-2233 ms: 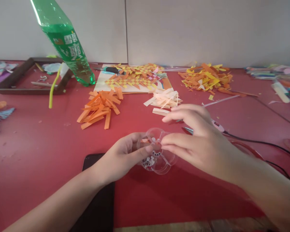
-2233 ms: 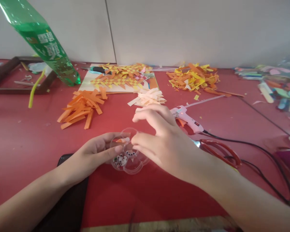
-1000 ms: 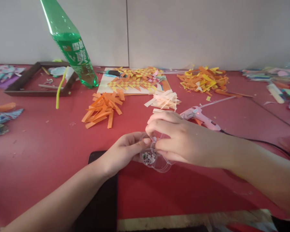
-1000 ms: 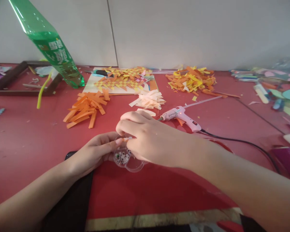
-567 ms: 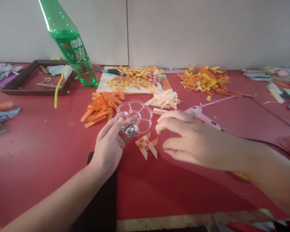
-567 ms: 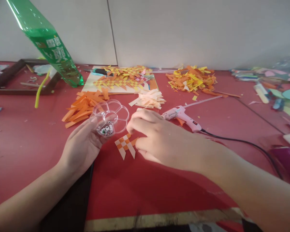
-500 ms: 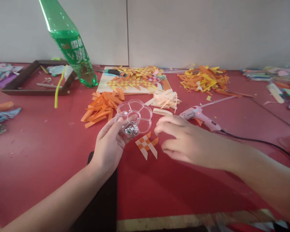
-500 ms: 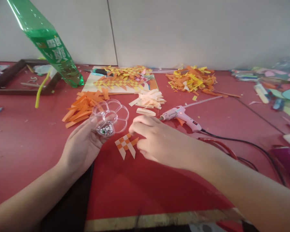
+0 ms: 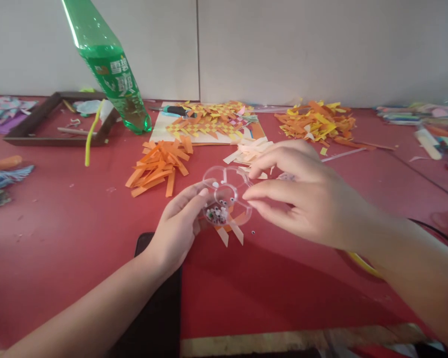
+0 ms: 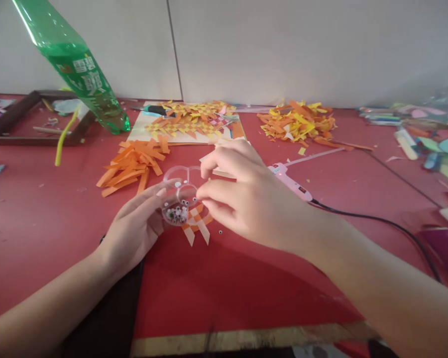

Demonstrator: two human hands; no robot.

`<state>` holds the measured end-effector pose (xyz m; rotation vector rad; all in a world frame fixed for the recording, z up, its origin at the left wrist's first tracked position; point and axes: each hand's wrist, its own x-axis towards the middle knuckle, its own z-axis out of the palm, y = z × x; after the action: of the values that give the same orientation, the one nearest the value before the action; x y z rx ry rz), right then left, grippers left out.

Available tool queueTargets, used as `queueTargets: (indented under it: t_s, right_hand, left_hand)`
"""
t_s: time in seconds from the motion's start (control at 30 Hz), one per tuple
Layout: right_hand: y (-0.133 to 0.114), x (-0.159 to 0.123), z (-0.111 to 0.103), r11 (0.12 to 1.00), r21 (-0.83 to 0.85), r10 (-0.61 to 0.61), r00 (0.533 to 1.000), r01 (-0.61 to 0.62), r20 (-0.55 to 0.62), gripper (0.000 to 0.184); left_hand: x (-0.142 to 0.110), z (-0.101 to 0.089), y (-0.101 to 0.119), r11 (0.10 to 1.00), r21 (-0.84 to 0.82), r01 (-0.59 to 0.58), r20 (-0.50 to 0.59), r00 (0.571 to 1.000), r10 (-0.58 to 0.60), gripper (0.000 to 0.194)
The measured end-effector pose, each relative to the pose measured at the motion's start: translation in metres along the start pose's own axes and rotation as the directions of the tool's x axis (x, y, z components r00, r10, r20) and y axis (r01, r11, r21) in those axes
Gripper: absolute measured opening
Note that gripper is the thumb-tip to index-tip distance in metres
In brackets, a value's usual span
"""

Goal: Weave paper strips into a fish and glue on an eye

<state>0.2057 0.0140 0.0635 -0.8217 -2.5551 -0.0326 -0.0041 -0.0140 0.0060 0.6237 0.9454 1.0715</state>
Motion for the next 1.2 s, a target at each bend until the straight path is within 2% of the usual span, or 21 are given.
queueTargets:
  t_s: [0.07,0.13,0.27,0.37,0.47,0.73,1.1,1.2]
  right_hand:
    - [0.002,0.006,0.001,0.999,-0.039,-0.029,0.999,0.031,0.042,0.019]
    - [0.003,0.011,0.002,0.997,-0.039,-0.06,0.989,0.066,0.134,0.024]
    - [-0.001,0.017,0.003,0.986,-0.091,-0.108,0.954,0.139,0.281,0.026]
    - [-0.009,0.021,0.004,0.975,-0.126,-0.134,0.935,0.184,0.328,0.027]
    - [-0.016,0.023,0.007,0.982,-0.107,-0.113,0.942,0.154,0.317,0.027]
    - [-0.018,0.021,0.01,1.0,-0.011,-0.022,0.968,0.026,0.248,0.023]
    - [-0.02,0.018,0.013,0.999,0.046,-0.028,0.974,0.018,0.227,0.018]
    - [-0.018,0.019,0.012,0.998,0.045,-0.06,0.969,0.051,0.241,0.021]
  left_hand:
    - [-0.002,0.0,-0.001,0.998,0.013,0.057,0.079,0.995,-0.057,0.029]
    - [-0.003,0.0,-0.003,0.996,0.03,0.086,0.125,0.988,-0.089,0.027]
    - [-0.001,-0.003,-0.006,0.993,0.056,0.106,0.192,0.975,-0.114,0.024]
    - [0.0,-0.003,-0.008,0.992,0.059,0.111,0.25,0.961,-0.122,0.023]
    - [0.0,-0.002,-0.008,0.991,0.06,0.119,0.286,0.949,-0.132,0.021]
    - [0.0,-0.004,-0.005,0.993,0.044,0.113,0.288,0.95,-0.12,0.017]
    - [-0.001,-0.005,-0.006,0.988,0.086,0.127,0.312,0.939,-0.147,0.019]
    - [-0.001,-0.003,-0.006,0.988,0.069,0.138,0.308,0.939,-0.153,0.02]
